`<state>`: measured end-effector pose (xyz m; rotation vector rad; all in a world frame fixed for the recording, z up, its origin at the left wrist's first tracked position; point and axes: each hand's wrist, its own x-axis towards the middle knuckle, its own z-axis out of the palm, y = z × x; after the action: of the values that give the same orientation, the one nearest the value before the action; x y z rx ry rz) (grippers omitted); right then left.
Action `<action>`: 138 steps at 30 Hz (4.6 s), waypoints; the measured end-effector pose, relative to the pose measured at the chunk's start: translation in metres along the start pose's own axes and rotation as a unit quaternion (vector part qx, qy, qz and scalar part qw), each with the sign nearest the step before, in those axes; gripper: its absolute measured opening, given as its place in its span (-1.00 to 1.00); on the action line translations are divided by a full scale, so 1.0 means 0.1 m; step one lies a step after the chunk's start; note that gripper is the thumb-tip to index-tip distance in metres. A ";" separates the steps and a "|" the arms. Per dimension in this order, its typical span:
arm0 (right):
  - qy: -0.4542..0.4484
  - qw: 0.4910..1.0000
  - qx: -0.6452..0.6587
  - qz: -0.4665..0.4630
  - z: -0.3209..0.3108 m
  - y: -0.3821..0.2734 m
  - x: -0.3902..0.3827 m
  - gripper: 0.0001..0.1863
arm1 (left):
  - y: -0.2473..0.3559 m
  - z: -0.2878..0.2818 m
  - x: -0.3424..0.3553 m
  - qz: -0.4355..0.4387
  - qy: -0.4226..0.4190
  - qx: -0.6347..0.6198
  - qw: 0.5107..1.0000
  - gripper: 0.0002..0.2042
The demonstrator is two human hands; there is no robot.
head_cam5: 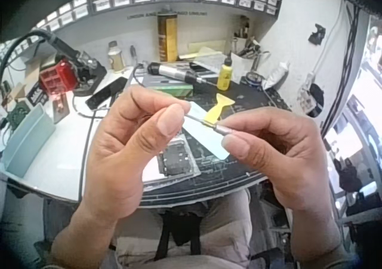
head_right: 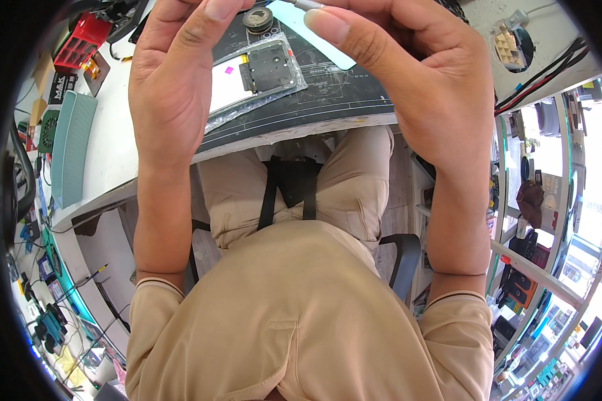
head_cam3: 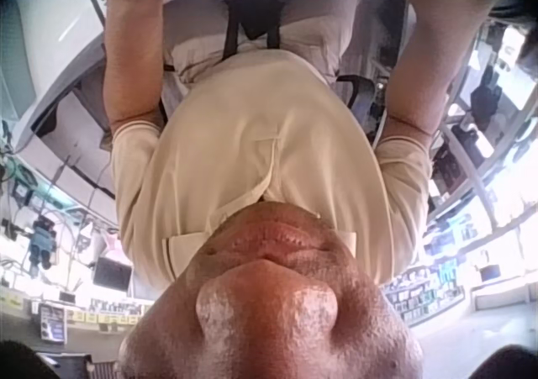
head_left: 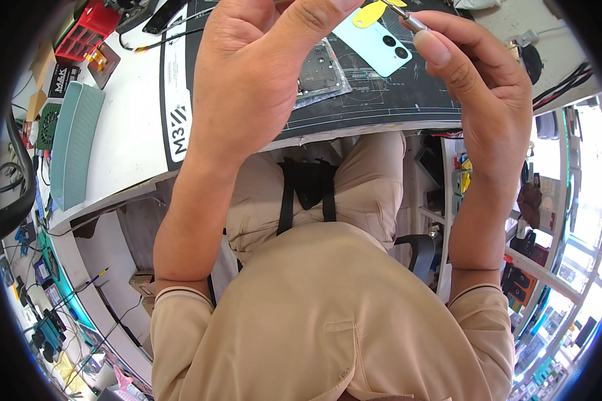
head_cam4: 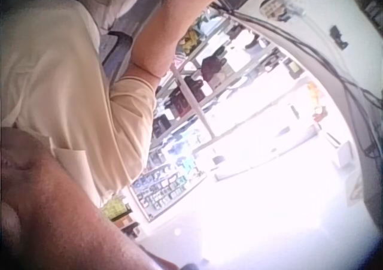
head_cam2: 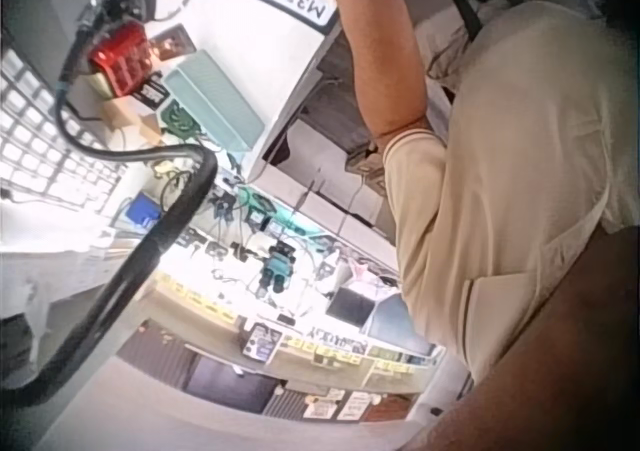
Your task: The person uses a small screwdriver to remove screws from a disassembled smartphone chassis on a workbench. They repeatedly pick up and place screws, then handle a small circuit board and a light-blue phone back cover.
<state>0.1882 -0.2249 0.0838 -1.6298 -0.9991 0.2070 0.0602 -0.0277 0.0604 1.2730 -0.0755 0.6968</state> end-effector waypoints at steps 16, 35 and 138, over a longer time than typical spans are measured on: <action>0.075 0.996 0.028 0.048 -0.17 0.09 0.00 -0.75 | 0.10 -0.85 -0.23 0.056 0.017 0.099 0.993 -0.74; -0.026 0.994 -0.098 -0.032 -0.02 0.33 -0.08 -0.78 | -0.13 -0.16 -0.14 -0.004 0.006 0.370 0.929 -0.90; -0.482 0.606 -0.606 -0.183 0.76 -0.55 1.22 -0.76 | -0.33 -0.42 -0.47 0.024 -0.083 0.646 0.758 -0.47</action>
<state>0.1906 -0.0861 0.1510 -2.4657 -2.7241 0.0974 0.0267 -0.0143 -0.0010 2.6839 0.2930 0.6609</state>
